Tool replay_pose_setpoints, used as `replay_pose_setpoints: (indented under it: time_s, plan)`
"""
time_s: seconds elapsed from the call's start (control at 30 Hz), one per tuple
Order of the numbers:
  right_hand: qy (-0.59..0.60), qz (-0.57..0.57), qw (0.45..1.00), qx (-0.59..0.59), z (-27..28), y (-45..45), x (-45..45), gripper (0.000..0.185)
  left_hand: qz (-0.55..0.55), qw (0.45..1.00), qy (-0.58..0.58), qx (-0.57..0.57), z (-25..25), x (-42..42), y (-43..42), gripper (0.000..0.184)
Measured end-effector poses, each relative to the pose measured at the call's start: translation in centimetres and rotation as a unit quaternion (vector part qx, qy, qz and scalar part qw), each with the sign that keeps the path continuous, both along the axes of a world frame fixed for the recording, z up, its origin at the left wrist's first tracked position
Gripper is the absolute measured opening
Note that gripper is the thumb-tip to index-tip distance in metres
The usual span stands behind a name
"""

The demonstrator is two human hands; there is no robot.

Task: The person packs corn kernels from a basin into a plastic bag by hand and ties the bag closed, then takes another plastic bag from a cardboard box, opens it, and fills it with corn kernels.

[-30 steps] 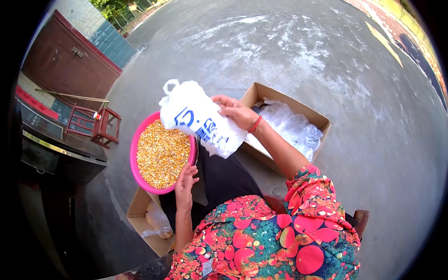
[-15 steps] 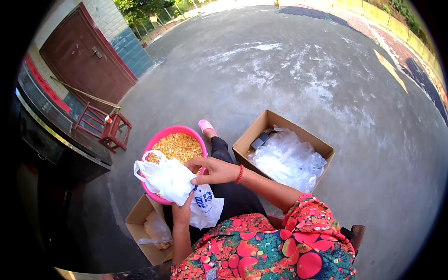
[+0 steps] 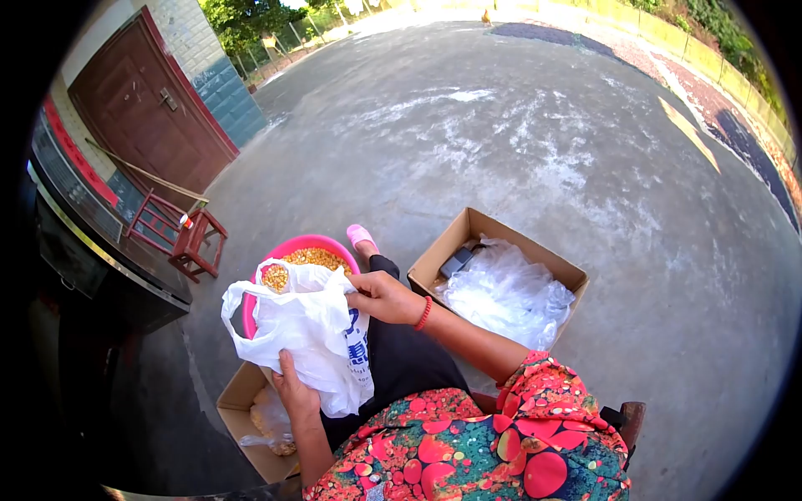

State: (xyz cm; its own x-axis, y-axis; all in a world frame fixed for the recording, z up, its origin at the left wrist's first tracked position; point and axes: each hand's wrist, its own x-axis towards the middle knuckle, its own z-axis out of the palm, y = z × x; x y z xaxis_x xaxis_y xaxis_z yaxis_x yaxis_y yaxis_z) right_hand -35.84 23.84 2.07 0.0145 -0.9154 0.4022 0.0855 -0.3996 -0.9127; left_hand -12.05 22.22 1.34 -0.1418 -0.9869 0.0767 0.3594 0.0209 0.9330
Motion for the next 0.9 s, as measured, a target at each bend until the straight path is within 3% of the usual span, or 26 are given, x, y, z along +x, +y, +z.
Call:
replay_pose_setpoints:
  time_s: [0.17,0.37,0.43,0.47,0.5,0.53,0.6,0.63,0.73,0.83,0.9]
  plan:
    - [-0.113,-0.046,0.991,0.057,0.4,-0.3,-2.9,0.022,0.129,0.989,0.051,0.046,1.1,3.0,-1.5,0.053]
    - [-0.099,-0.054,0.992,0.062,-0.4,-0.4,-4.9,0.025,0.066,0.991,0.062,-0.094,1.4,5.8,-1.6,0.043]
    - [-0.091,-0.01,0.994,0.051,-0.2,-0.2,-4.5,0.03,0.019,0.988,-0.003,-0.15,0.0,7.0,-1.8,0.037]
    - [-0.107,-0.003,0.993,0.054,0.6,0.4,-3.8,0.037,-0.075,0.984,-0.063,-0.15,0.3,7.8,-1.6,0.043]
    - [-0.107,-0.003,0.993,0.053,0.6,0.4,-3.7,0.037,-0.091,0.982,-0.093,-0.14,0.2,8.0,-1.3,0.04]
    - [-0.079,0.015,0.995,0.058,0.6,0.4,-3.7,0.036,-0.126,0.986,-0.028,-0.11,-0.3,8.3,-1.5,0.041]
    - [-0.051,0.008,0.994,0.094,0.9,0.6,-4.1,0.025,-0.063,0.995,-0.019,-0.078,1.0,6.7,-0.2,0.034]
    - [-0.051,0.007,0.994,0.094,1.4,0.7,-4.3,0.025,-0.115,0.959,-0.117,-0.232,-0.4,8.0,-0.7,0.042]
    - [-0.144,-0.112,0.977,0.113,3.1,1.4,-4.5,0.015,-0.121,0.976,-0.046,-0.176,-0.6,9.0,0.4,0.052]
    - [-0.117,-0.111,0.982,0.099,3.4,2.0,-4.7,0.018,-0.277,0.951,0.024,-0.133,0.1,9.6,0.2,0.086]
    - [-0.075,-0.088,0.991,0.073,2.9,1.9,-4.5,0.021,-0.337,0.941,-0.023,-0.012,1.1,8.1,-0.7,0.098]
